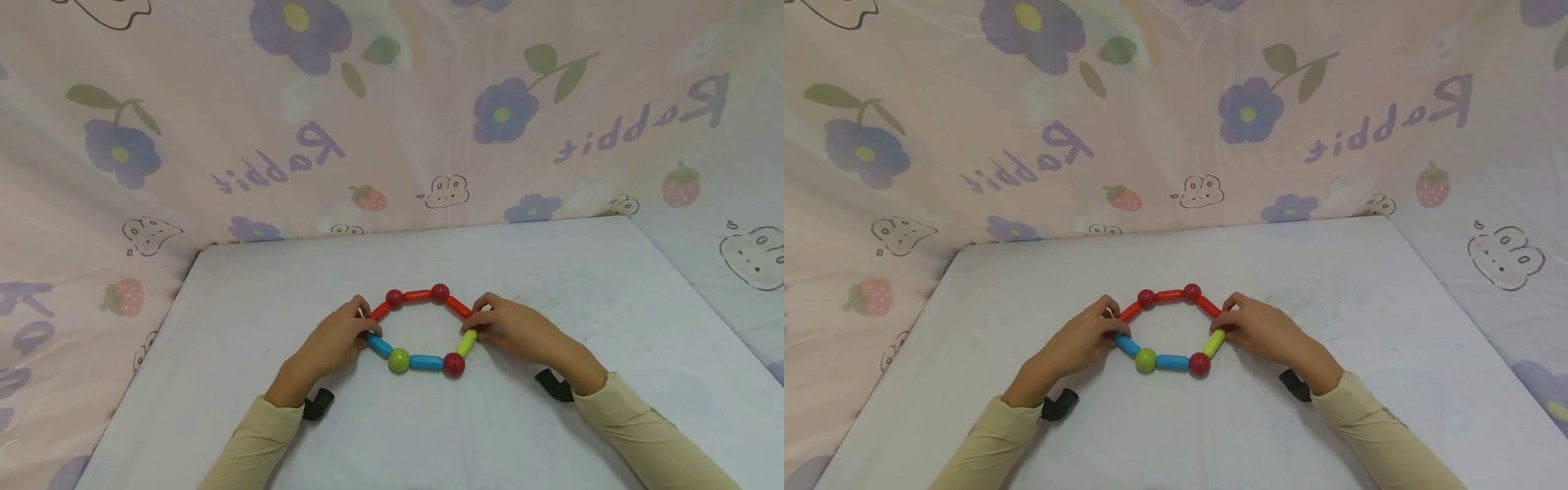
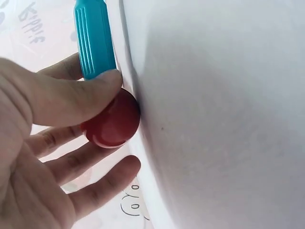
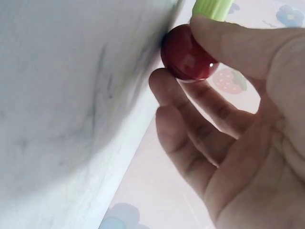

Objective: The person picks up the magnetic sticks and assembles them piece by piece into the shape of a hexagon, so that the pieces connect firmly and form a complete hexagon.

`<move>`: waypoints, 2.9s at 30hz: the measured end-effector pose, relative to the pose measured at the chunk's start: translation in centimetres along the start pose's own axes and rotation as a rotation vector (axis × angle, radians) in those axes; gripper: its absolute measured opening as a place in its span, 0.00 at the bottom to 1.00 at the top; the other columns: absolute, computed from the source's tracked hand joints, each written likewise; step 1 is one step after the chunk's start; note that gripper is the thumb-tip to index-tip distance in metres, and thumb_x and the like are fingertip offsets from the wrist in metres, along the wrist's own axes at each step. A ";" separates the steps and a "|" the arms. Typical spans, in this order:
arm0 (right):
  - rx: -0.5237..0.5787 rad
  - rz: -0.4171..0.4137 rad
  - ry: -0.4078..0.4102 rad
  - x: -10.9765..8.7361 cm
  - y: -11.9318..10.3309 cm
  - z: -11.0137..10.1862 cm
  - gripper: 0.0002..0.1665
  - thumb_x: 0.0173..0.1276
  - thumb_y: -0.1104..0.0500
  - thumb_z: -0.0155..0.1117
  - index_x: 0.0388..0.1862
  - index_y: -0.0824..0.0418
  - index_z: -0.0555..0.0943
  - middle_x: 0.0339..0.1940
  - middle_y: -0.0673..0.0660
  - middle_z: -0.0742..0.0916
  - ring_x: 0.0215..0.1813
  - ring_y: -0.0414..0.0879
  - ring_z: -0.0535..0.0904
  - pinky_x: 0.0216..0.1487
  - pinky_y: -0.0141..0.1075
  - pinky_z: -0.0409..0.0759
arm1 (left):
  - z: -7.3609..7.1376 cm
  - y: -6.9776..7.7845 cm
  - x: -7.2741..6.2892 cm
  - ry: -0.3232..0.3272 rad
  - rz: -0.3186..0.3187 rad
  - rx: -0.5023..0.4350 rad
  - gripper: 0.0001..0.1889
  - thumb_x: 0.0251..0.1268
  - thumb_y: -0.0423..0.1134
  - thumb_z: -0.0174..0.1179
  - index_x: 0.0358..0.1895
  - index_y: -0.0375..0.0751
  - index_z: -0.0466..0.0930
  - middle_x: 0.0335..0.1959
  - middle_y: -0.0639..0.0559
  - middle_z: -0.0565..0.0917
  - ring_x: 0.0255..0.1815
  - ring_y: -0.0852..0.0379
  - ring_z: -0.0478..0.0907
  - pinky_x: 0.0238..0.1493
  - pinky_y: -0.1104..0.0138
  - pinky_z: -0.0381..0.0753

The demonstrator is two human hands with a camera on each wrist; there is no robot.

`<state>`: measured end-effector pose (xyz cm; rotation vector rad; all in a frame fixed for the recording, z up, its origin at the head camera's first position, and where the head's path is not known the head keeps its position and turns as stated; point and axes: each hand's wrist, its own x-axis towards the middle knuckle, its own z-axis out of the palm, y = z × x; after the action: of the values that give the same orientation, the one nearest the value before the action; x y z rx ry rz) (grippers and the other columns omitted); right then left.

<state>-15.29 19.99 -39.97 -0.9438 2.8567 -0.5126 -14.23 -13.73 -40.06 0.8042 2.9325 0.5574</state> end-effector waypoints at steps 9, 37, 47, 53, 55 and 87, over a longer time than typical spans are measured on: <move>0.054 0.017 0.041 -0.1 -0.3 0.3 0.18 0.62 0.65 0.72 0.49 0.49 0.86 0.47 0.52 0.82 0.42 0.42 0.83 0.45 0.38 0.85 | 0.1 0.2 0.1 -0.019 0.054 -0.031 0.15 0.58 0.23 0.67 0.39 0.50 0.90 0.49 0.50 0.74 0.48 0.56 0.73 0.56 0.62 0.81; 0.128 0.042 -0.055 0.1 -0.7 -0.2 0.18 0.62 0.63 0.72 0.52 0.52 0.85 0.47 0.49 0.83 0.46 0.41 0.80 0.47 0.37 0.84 | -0.1 0.0 0.2 -0.001 -0.190 -0.049 0.19 0.58 0.23 0.66 0.53 0.40 0.86 0.52 0.45 0.76 0.50 0.51 0.78 0.58 0.60 0.82; 0.122 -0.003 -0.055 0.2 -0.2 -0.4 0.19 0.62 0.64 0.72 0.51 0.50 0.84 0.48 0.48 0.83 0.47 0.40 0.81 0.49 0.38 0.84 | -0.3 -0.5 0.3 -0.014 -0.183 -0.103 0.20 0.59 0.22 0.65 0.53 0.45 0.86 0.57 0.44 0.77 0.57 0.47 0.78 0.62 0.55 0.79; 0.094 -0.039 -0.046 0.2 -0.1 -0.2 0.19 0.63 0.64 0.72 0.52 0.49 0.84 0.49 0.48 0.82 0.47 0.40 0.82 0.50 0.38 0.84 | 0.0 -0.5 0.4 -0.039 -0.144 -0.103 0.19 0.60 0.22 0.64 0.52 0.45 0.87 0.57 0.43 0.78 0.58 0.46 0.76 0.63 0.55 0.78; 0.087 -0.050 -0.044 0.2 -0.1 -0.1 0.20 0.63 0.64 0.72 0.52 0.48 0.83 0.49 0.48 0.82 0.47 0.40 0.82 0.50 0.37 0.84 | 0.1 -0.4 0.5 -0.060 -0.133 -0.087 0.20 0.61 0.22 0.62 0.54 0.44 0.86 0.59 0.42 0.77 0.59 0.45 0.75 0.64 0.54 0.77; 0.150 0.042 -0.032 0.7 -0.3 0.1 0.18 0.62 0.59 0.73 0.52 0.53 0.85 0.46 0.49 0.84 0.45 0.41 0.79 0.46 0.36 0.82 | -0.1 -0.2 0.2 -0.004 -0.114 -0.049 0.18 0.59 0.24 0.65 0.45 0.51 0.89 0.58 0.44 0.77 0.59 0.46 0.74 0.62 0.53 0.78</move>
<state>-15.67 19.31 -39.92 -0.8579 2.7577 -0.6899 -14.54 -13.81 -40.05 0.6277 2.9255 0.6148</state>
